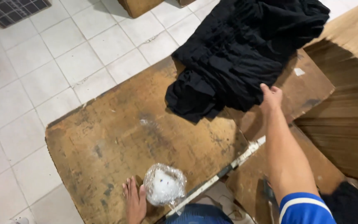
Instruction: The person irons a black t-shirt on a wooden table, then places a small rectangular sticker on the sleeve and irons it to adhere. The person handles the t-shirt, an iron, and a sticker, smoothing the fabric and pressing the sticker with the iron.
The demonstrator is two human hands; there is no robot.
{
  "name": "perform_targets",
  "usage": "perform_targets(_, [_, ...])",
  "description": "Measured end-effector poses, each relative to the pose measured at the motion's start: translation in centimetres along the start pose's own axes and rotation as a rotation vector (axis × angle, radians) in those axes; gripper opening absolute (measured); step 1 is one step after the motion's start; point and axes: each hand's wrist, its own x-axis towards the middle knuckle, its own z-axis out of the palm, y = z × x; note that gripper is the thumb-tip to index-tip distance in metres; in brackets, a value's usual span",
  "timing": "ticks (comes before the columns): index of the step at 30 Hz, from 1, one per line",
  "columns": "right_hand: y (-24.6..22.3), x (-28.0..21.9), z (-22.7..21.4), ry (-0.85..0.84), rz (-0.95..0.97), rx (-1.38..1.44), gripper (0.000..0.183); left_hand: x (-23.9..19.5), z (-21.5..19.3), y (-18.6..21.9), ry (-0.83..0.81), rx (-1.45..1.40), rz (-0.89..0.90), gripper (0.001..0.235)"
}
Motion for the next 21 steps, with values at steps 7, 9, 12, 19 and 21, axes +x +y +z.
perform_targets(7, [-8.0, -3.4, 4.0, -0.165, 0.235, -0.183, 0.099, 1.1, -0.9, 2.8, -0.090, 0.028, -0.244, 0.078])
perform_targets(9, [-8.7, -3.6, 4.9, -0.089, 0.258, -0.210, 0.113, 0.9, -1.7, 4.4, -0.136, 0.087, -0.254, 0.076])
perform_targets(12, [-11.3, -5.5, 5.0, -0.106, 0.386, -0.199, 0.111, 0.9, -1.4, 4.1, -0.130, 0.149, -0.250, 0.076])
perform_targets(19, [-9.6, -4.7, 5.8, -0.081, 0.399, -0.189, 0.108, 0.9, -1.4, 4.0, -0.122, 0.107, -0.261, 0.080])
perform_targets(21, [-8.6, -3.9, 5.9, -0.038, 0.298, -0.005, 0.076, 0.4, -2.3, 5.6, -0.170, 0.120, -0.253, 0.084])
